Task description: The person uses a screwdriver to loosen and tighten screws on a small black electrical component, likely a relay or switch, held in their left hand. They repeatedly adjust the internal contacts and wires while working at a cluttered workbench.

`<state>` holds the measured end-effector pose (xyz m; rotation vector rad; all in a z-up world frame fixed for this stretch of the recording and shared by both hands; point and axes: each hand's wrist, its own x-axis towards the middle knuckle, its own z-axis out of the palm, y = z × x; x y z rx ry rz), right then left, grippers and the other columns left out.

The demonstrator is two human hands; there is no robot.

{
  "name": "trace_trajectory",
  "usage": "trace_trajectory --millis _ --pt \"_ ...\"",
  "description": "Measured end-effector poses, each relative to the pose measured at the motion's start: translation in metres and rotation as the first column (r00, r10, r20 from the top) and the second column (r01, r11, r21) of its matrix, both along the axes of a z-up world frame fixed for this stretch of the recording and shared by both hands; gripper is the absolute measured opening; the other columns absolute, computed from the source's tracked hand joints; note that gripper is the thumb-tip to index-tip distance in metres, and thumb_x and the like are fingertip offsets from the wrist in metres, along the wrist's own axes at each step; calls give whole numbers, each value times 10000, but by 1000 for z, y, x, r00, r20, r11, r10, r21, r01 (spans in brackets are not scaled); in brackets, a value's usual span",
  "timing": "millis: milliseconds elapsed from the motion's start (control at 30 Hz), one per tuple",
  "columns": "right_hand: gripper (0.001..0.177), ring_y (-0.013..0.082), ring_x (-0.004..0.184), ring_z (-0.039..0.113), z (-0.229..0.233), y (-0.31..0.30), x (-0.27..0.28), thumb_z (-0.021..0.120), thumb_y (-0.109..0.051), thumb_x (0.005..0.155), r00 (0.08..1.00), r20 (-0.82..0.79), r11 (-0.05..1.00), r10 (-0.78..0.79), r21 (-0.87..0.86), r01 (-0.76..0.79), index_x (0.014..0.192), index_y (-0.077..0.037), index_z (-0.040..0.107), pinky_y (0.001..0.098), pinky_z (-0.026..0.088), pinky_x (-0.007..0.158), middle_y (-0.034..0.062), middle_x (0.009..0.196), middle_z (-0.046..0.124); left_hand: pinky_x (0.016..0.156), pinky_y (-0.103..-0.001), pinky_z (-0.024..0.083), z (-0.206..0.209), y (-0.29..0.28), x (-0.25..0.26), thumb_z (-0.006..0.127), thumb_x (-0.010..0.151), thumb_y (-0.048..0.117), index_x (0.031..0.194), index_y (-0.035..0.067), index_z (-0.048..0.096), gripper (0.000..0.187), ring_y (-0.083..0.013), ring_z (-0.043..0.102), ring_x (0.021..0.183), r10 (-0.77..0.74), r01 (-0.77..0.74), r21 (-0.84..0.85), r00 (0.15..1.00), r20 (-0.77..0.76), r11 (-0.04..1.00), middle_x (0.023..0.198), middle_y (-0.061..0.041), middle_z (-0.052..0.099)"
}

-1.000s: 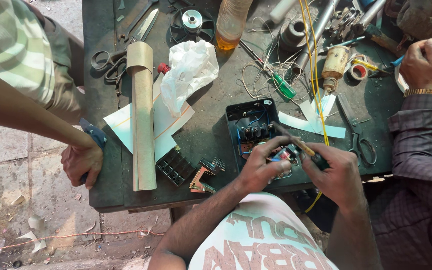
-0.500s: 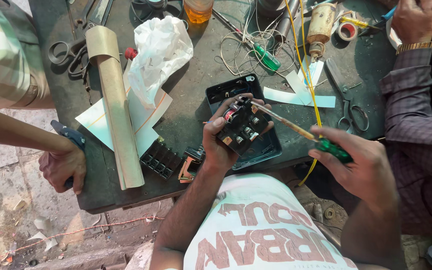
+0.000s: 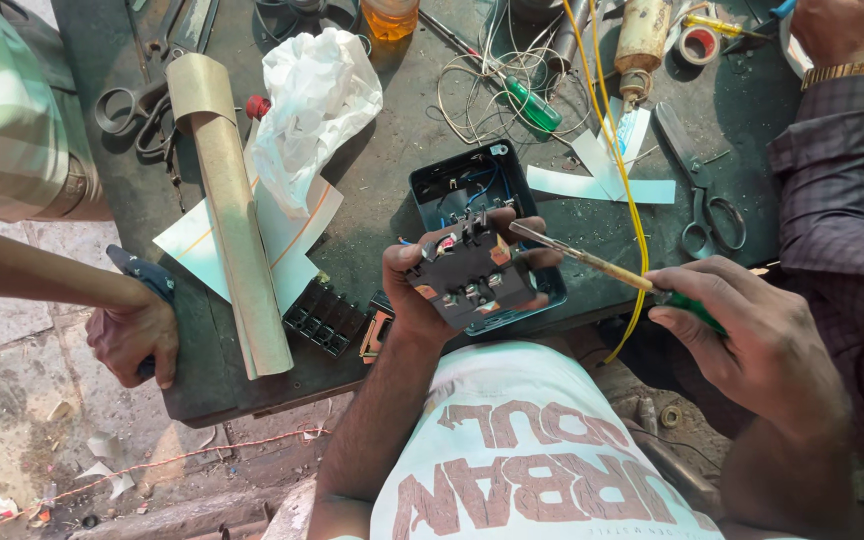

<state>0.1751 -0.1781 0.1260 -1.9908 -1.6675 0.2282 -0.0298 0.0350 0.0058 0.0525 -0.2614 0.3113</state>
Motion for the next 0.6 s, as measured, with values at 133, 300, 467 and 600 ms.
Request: trace_trajectory --millis 133,300,467,600 --pt "378 186 710 685 -14 -11 12 728 -229 957 993 -100 989 -57 -143 42 1256 -48 585 310 539 608 74 873 731 1092 -710 467 -3 0 -1 644 924 473 1530 -69 411 846 -540 382 1458 -74 77 -72 996 48 994 1549 -305 415" --pt "512 179 716 719 -24 -3 18 698 -199 955 993 -76 996 86 43 -83 1396 3 536 324 556 615 119 906 710 1065 -749 480 -6 -2 -1 630 943 507 1604 -31 369 891 -605 361 1459 -118 123 -82 991 61 989 1563 -349 381" --pt "254 243 783 713 -25 20 6 561 -63 1045 965 -168 948 203 280 -150 1289 -14 512 335 601 640 240 1073 672 1053 -769 471 -6 -3 1 614 970 502 1580 4 374 823 -631 336 1425 -136 142 -79 988 76 987 1554 -363 375" --pt "478 192 767 708 -25 38 5 657 -108 980 959 -115 948 258 222 -228 1426 20 541 316 596 644 79 910 716 1090 -750 460 -2 -4 0 618 955 498 1603 14 385 842 -598 295 1502 -138 141 -66 989 47 988 1597 -339 319"
